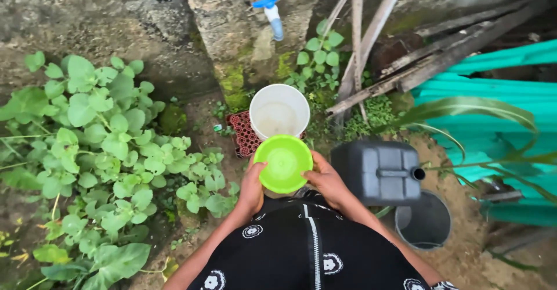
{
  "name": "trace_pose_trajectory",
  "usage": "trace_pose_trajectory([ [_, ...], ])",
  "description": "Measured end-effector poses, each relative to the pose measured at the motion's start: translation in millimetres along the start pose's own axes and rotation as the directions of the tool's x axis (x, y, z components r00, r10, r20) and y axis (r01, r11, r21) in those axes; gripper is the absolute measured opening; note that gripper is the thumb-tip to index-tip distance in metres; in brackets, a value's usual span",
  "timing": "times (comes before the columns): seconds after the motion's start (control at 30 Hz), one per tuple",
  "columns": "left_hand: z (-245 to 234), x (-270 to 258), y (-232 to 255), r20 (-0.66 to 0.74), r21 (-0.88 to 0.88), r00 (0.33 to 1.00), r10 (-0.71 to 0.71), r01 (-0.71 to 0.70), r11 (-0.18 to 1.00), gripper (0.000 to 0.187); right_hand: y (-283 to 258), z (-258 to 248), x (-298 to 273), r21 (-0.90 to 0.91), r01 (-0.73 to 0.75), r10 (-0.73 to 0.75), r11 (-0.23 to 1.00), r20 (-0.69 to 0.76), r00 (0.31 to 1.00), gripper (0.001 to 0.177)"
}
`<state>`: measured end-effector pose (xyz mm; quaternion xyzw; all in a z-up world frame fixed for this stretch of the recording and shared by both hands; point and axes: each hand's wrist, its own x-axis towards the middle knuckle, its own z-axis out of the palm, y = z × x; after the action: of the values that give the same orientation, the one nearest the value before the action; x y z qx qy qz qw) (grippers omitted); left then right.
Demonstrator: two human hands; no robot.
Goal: Filling a green bowl with water from an outdoor tap.
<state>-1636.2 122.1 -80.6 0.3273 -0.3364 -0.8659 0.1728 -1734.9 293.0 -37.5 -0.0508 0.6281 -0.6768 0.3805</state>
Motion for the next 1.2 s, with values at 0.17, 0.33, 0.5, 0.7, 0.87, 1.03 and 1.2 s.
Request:
trace_pose_trajectory([
  [0.17, -4, 34, -4, -0.059, -0.015, 0.998, 0.000, -0.001, 1.000, 0.057, 7, -4, 43, -0.069, 0.007, -0.007, 0.998, 0.002, 1.000, 0.066],
  [0.33, -9, 92, -24, -0.115, 0.008, 0.993, 0.038, -0.037, 0.999, 0.055, 35, -26, 118, -0.153, 0.103, -0.098, 0.983, 0.036, 0.995, 0.073],
  [0.5, 1, 148, -28, -0.158, 0.108, 0.981, 0.113, -0.097, 0.989, 0.051, 21, -33, 200, -0.373, 0.290, -0.278, 0.881, 0.087, 0.957, 0.079],
  [0.7, 14, 244, -47, -0.214, 0.142, 0.966, 0.148, -0.119, 0.983, 0.045, -59, -20, 285, -0.513, 0.465, -0.439, 0.721, 0.179, 0.880, 0.054],
  [0.87, 35, 296, -41, -0.261, 0.064, 0.961, 0.093, -0.079, 0.995, 0.046, -117, -1, 357, -0.608, 0.707, -0.693, 0.362, 0.332, 0.640, 0.042],
  [1.03, 49, 343, -39, -0.284, 0.071, 0.954, 0.095, -0.078, 0.994, 0.048, -153, 22, 426, -0.630, 0.755, -0.750, 0.180, 0.409, 0.520, 0.043],
  [1.2, 75, 366, -24, -0.297, 0.087, 0.951, 0.084, -0.060, 0.994, 0.048, -161, 40, 493, -0.704, 0.710, -0.705, 0.028, 0.490, 0.513, 0.065],
])
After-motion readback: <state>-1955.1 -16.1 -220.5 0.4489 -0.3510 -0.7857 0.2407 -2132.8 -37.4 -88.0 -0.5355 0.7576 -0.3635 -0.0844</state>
